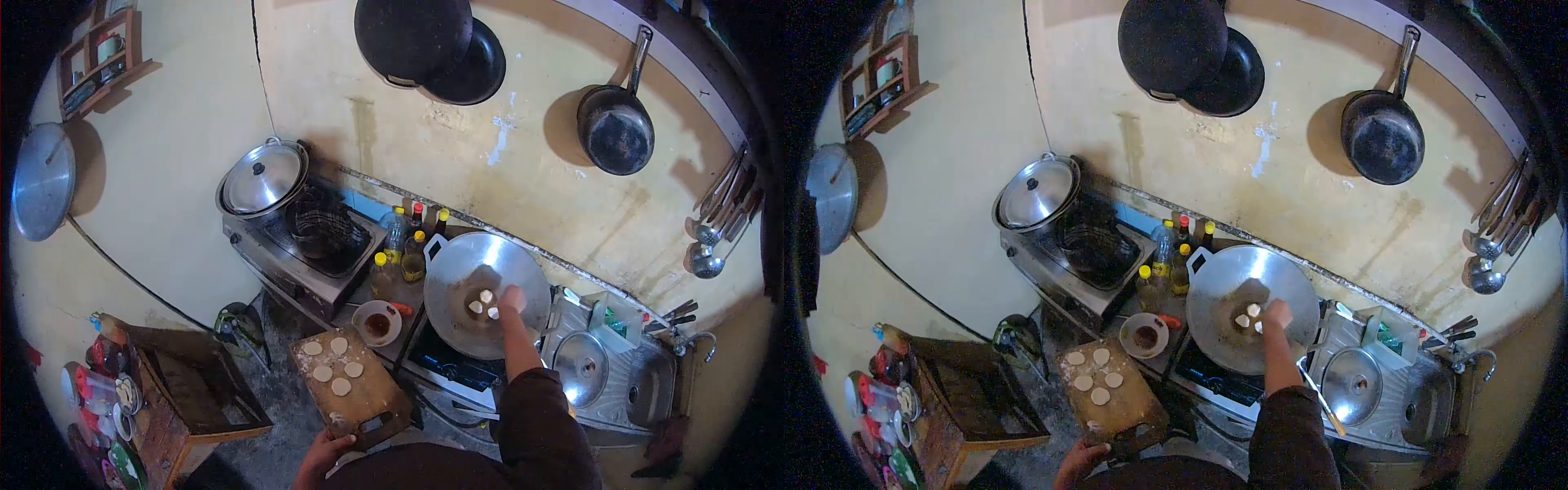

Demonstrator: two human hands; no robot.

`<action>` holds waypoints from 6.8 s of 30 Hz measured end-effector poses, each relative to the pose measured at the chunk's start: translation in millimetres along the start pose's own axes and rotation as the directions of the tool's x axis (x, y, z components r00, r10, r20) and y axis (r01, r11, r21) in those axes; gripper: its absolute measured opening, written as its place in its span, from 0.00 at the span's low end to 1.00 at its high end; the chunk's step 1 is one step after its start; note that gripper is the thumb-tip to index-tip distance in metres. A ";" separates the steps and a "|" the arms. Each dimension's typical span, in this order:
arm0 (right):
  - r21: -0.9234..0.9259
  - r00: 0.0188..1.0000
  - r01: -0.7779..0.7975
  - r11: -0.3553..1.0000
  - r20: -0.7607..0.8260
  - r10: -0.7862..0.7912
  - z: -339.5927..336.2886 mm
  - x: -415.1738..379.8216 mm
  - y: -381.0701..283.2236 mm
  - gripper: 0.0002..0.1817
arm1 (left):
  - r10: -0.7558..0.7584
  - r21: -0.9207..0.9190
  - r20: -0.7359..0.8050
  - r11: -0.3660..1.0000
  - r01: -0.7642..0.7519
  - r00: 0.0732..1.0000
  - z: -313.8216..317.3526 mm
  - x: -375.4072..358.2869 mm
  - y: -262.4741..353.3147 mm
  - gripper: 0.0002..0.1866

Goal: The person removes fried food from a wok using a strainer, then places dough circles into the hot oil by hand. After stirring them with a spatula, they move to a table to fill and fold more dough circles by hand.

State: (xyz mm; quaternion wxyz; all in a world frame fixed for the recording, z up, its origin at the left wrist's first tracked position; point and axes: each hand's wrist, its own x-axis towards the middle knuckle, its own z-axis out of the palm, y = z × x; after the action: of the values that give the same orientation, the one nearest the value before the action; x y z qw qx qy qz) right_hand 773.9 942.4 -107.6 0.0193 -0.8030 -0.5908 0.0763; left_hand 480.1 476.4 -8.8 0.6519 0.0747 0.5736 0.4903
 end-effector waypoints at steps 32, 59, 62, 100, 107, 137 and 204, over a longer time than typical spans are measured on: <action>0.420 0.585 0.750 0.511 -0.059 -0.809 -67.7 -375.7 -114.1 0.15 | -0.042 0.458 0.252 0.885 -0.080 0.967 -52.0 -31.7 17.4 0.22; 0.765 0.259 0.628 0.144 -0.031 -0.965 -107.9 -285.7 -95.0 0.09 | 0.018 0.335 0.282 0.935 -0.115 0.959 -19.6 -20.9 32.8 0.21; 0.681 0.338 0.706 0.195 -0.082 -0.937 -107.1 -270.6 -87.5 0.08 | -0.003 0.288 0.290 0.954 -0.084 0.957 -28.4 -8.8 21.2 0.23; 0.534 0.738 0.661 0.527 -0.588 -0.330 -147.0 -90.0 -61.7 0.04 | 0.049 0.060 0.063 0.997 -0.052 0.997 -15.6 0.1 -10.4 0.20; 0.752 0.705 0.625 0.208 -0.429 -0.565 -148.3 -236.9 -56.1 0.04 | 0.036 0.205 0.184 0.976 -0.075 0.982 -21.4 6.7 5.7 0.23; 0.660 0.638 0.659 0.360 -0.238 -0.732 -104.6 -371.6 -68.6 0.07 | -0.053 0.466 0.331 0.877 -0.114 0.942 -51.5 -29.8 44.5 0.21; 0.643 0.533 0.676 0.359 -0.091 -0.841 -86.9 -418.9 -141.2 0.11 | -0.031 0.427 0.355 0.895 -0.133 0.934 -70.3 -47.1 27.2 0.21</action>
State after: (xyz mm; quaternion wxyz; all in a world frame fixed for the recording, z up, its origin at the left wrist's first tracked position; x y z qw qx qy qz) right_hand 531.4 591.4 37.0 0.2338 -0.3627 -0.8331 0.3460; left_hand 413.8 423.4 17.7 0.6965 0.3232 0.5416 0.3422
